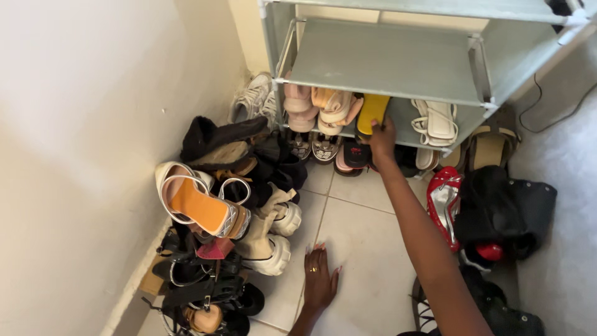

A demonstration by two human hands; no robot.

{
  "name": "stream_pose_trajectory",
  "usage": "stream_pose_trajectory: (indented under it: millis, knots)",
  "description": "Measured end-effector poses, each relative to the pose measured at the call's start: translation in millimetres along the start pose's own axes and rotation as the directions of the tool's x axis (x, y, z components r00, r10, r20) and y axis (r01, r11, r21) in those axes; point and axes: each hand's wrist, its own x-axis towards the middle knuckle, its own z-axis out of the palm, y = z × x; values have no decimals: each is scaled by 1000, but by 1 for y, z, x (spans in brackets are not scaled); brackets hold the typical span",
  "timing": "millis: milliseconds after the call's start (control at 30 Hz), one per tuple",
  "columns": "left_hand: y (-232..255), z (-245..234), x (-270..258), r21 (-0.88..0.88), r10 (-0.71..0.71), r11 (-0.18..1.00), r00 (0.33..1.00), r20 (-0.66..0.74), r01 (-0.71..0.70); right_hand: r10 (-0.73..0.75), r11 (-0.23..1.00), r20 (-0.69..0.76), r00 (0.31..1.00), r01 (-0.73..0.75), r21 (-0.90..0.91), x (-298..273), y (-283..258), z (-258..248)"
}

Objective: The person organizes a collection of shoes by picking them up from the floor and placing them onto a multi-tiered shoe rack. They handle various types of footwear, including sandals, sneakers, and boots, arranging them neatly on the shelves.

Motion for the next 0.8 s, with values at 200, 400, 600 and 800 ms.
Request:
stream_pose_trajectory:
  millis: [200,400,600,800]
  knots:
    - [-1,-1,0,3,-12,1000,1000,1,12,-240,841,68,968,242,-484,14,17,-28]
    - [1,-3,1,34,33,999,999,6,-33,-481,461,39,876,291,-839,-4,17,-13]
    - [7,-8,5,23,11,1000,1000,-2,-11,-302,583,209,930,354,-731,2,0,8]
    - [11,-9,5,30,9,1000,1000,-6,-9,-393,577,299,870,486,-656,-7,-14,5]
